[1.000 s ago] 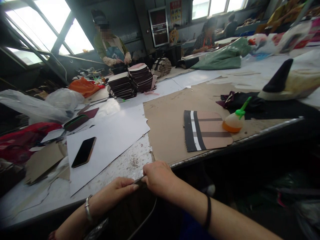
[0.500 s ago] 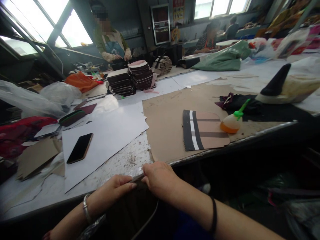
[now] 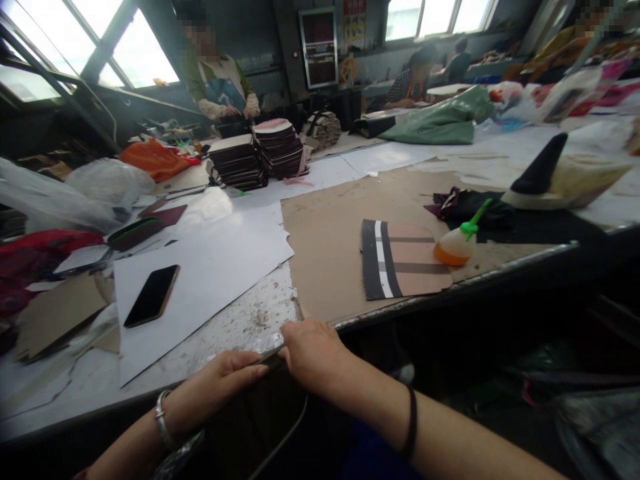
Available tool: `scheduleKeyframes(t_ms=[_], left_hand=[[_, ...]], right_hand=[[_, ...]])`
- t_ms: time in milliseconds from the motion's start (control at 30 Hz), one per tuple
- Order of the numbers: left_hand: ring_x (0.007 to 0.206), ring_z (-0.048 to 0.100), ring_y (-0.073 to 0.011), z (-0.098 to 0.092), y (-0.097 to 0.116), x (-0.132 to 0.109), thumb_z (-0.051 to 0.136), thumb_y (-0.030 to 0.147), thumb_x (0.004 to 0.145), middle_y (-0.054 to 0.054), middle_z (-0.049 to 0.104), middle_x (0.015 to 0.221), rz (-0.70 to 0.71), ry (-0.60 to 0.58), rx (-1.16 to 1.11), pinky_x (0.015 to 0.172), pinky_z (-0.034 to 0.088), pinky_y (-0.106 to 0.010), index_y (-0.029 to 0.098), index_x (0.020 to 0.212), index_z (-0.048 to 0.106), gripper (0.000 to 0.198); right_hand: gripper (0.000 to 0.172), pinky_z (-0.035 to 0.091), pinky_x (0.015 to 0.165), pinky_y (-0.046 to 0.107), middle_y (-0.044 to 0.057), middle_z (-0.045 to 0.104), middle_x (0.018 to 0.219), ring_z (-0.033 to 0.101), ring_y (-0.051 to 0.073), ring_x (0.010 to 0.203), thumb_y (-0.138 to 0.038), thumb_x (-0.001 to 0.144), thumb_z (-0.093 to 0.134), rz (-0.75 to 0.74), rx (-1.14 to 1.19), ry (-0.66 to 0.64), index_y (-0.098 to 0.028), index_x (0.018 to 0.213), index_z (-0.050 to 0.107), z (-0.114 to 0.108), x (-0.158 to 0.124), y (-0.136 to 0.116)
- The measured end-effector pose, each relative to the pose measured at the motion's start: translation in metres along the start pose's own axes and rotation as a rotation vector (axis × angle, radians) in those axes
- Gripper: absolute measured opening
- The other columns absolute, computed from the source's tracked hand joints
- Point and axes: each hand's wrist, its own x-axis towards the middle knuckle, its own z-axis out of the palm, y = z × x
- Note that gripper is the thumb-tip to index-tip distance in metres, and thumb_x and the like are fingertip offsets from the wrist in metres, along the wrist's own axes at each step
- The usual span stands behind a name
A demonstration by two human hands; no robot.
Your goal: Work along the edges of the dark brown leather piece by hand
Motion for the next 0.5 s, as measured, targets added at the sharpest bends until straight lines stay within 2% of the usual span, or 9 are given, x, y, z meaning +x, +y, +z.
scheduleKeyframes(t_ms=[300, 500], left_hand=[[0.054, 0.044, -0.0122, 0.003, -0.001, -0.0029, 0.056, 0.047, 0.068, 0.001, 0.052, 0.058, 0.004, -0.017, -0.068, 0.055, 0.036, -0.023, 0.011, 0.075, 0.058, 0.038], [0.054, 0.044, -0.0119, -0.0004, -0.0042, -0.0025, 0.058, 0.048, 0.066, 0.001, 0.052, 0.057, -0.015, -0.014, -0.087, 0.054, 0.035, -0.023, 0.011, 0.074, 0.058, 0.038]], right_hand=[[0.011, 0.037, 0.06, 0.027, 0.008, 0.062, 0.075, 0.058, 0.022, 0.073, -0.026, 0.075, 0.051, 0.004, 0.013, 0.041, -0.017, 0.082, 0.053, 0.0039, -0.0023, -0.002], [0.016, 0.035, 0.058, 0.025, 0.007, 0.061, 0.076, 0.057, 0.021, 0.072, -0.022, 0.074, 0.053, -0.011, 0.063, 0.001, -0.016, 0.089, 0.05, -0.0014, -0.0046, -0.0039]])
